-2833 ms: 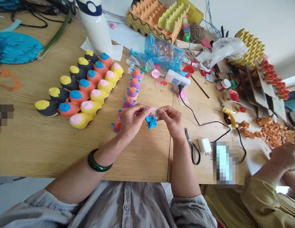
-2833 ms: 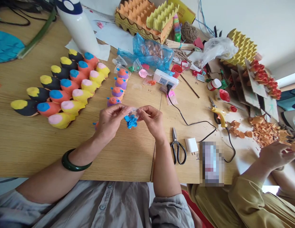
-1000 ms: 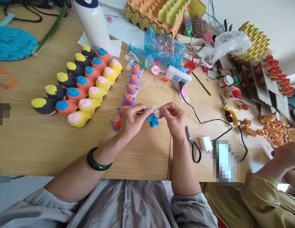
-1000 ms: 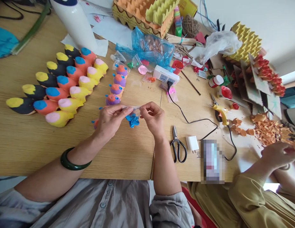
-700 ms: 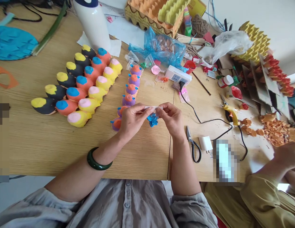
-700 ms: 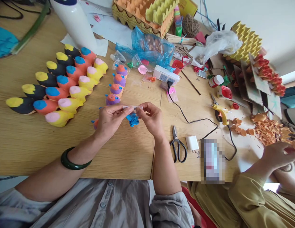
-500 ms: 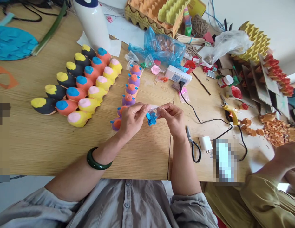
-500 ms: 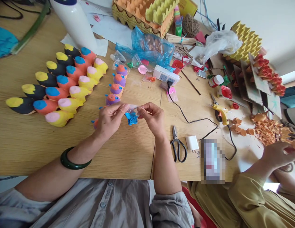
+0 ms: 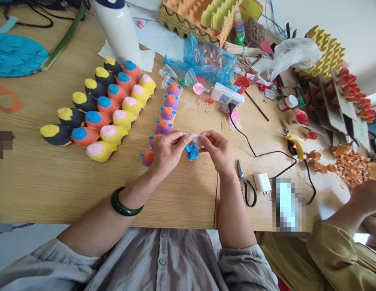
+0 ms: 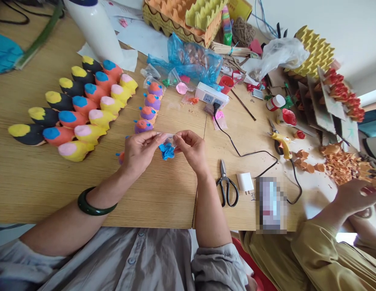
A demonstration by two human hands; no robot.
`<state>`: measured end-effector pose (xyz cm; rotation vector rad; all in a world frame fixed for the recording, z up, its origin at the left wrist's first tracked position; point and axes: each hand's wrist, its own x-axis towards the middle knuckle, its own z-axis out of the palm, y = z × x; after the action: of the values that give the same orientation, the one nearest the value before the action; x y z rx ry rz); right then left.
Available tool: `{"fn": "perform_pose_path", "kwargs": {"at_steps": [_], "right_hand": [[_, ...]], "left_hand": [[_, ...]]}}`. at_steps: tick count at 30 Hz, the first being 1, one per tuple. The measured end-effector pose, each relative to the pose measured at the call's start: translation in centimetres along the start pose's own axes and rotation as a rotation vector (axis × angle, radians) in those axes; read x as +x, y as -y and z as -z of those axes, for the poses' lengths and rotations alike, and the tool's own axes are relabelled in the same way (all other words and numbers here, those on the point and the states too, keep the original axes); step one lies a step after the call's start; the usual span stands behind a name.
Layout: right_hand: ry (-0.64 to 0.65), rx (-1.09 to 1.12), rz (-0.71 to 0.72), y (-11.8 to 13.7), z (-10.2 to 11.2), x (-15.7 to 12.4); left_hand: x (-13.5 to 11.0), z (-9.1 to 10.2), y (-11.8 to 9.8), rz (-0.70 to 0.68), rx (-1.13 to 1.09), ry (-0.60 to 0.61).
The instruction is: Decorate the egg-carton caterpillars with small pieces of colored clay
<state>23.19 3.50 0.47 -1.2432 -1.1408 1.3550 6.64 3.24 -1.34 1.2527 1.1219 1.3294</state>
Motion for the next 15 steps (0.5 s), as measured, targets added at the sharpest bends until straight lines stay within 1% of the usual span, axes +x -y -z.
{"fn": "perform_pose_path", "kwargs": {"at_steps": [2,4,8,11,15], "right_hand": [[-0.005,0.005,0.007,0.0,-0.13,0.01],[-0.022,0.001,0.044,-0.04,-0.16,0.0],[-0.074,-0.013,0.127,-0.07,-0.11,-0.07],[-0.075,-0.054,0.141,0.07,-0.23,-0.2],[-0.074,-0.07,0.129,0.25,-0.49,-0.32]], "left_hand": [[-0.05,0.04,-0.14,-0.012,0.016,-0.017],[-0.08,-0.13,-0.26,0.023,-0.014,-0.019],[-0.01,-0.65,-0.08,0.141,-0.118,0.078],[0.09,-0.79,0.25,0.177,-0.164,0.107],[0.12,-0.67,0.4,0.172,-0.207,0.106]]}}
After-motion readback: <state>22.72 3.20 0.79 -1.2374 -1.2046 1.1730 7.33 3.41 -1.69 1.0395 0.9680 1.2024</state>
